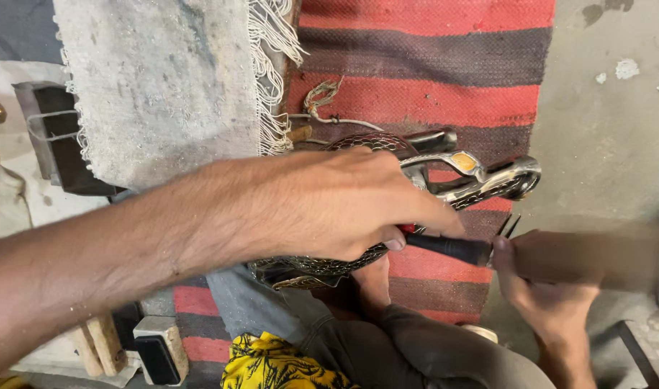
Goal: The person sits on the floor holding a decorative metal animal sculpture on their lap. They position a punch or chisel against the sculpture's surface with one hand and strike it with a mallet held in the other hand, working detail into the figure and repositioning the tool and sculpture as they go.
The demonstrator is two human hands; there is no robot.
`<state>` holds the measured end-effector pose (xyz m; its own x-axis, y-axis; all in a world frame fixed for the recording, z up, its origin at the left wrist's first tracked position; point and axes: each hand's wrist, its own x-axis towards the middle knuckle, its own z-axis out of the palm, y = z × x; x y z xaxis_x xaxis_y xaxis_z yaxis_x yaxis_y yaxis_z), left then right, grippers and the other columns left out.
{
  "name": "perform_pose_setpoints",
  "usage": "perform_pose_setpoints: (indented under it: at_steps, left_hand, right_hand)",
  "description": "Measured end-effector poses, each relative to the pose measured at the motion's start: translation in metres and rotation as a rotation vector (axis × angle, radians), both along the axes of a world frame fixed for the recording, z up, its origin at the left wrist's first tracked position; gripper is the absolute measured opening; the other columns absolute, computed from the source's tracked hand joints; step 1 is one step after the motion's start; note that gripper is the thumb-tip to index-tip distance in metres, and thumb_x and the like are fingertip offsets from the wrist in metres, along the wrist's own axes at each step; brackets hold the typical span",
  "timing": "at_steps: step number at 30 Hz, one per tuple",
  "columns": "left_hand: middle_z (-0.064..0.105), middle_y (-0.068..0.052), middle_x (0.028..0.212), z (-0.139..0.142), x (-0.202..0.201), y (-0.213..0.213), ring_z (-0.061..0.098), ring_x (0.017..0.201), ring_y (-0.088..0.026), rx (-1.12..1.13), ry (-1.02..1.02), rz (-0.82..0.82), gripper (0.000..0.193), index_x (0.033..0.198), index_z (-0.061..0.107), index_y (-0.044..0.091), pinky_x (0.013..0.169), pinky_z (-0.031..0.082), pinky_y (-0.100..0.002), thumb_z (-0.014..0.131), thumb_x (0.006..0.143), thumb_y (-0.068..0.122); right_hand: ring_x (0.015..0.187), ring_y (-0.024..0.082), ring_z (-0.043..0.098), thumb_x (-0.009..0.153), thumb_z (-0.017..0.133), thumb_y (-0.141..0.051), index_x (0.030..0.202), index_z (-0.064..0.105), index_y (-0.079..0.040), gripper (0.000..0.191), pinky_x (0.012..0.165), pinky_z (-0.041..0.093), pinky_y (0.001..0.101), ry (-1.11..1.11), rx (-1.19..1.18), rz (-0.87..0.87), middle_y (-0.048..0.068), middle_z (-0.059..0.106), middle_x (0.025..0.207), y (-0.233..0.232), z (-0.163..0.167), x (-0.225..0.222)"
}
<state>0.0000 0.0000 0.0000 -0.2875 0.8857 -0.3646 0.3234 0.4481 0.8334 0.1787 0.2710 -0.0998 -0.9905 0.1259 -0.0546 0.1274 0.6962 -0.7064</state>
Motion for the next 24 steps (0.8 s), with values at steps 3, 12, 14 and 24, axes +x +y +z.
perform_pose_setpoints:
  at_steps: [3,12,14,24]
  left_hand:
    - [0.075,-0.015,0.085,-0.003,0.005,-0.004,0.074,0.078,-0.034,0.074,0.033,0.083,0.050,0.128,0.068,0.028,0.068,0.058,-0.047,0.067,0.084,0.005]
    - [0.075,-0.011,0.123,0.002,0.041,-0.038,0.079,0.105,-0.019,0.327,0.069,0.816,0.044,0.139,0.059,0.005,0.089,0.066,-0.031,0.071,0.097,-0.001]
    - [0.077,-0.009,0.115,-0.004,0.050,-0.036,0.079,0.103,-0.016,0.320,-0.126,0.995,0.044,0.140,0.057,0.005,0.087,0.068,-0.029,0.069,0.097,0.000]
    - [0.077,-0.011,0.108,-0.016,0.070,-0.021,0.080,0.100,-0.016,0.216,-0.033,1.270,0.040,0.132,0.057,0.001,0.082,0.069,-0.030,0.072,0.096,0.002]
  right_hand:
    - [0.059,0.014,0.063,0.098,0.076,0.005,0.082,0.064,0.001,0.020,0.058,0.049,0.0277,0.020,-0.025,-0.028,0.008,0.064,0.069,0.002,-0.002,0.003]
    - [0.056,0.017,0.062,0.085,0.078,0.000,0.078,0.064,-0.005,0.017,0.053,0.049,0.0311,-0.318,-0.169,-0.001,0.008,0.065,0.066,0.030,0.021,-0.059]
    - [0.057,0.013,0.065,0.086,0.074,0.000,0.090,0.062,-0.009,0.015,0.051,0.050,0.0266,-0.253,-0.497,-0.008,0.005,0.066,0.070,0.041,0.021,-0.075]
    - [0.064,0.016,0.070,0.081,0.081,-0.005,0.105,0.068,-0.005,0.027,0.062,0.055,0.0317,-0.337,-0.117,0.491,0.007,0.066,0.069,0.039,0.029,-0.206]
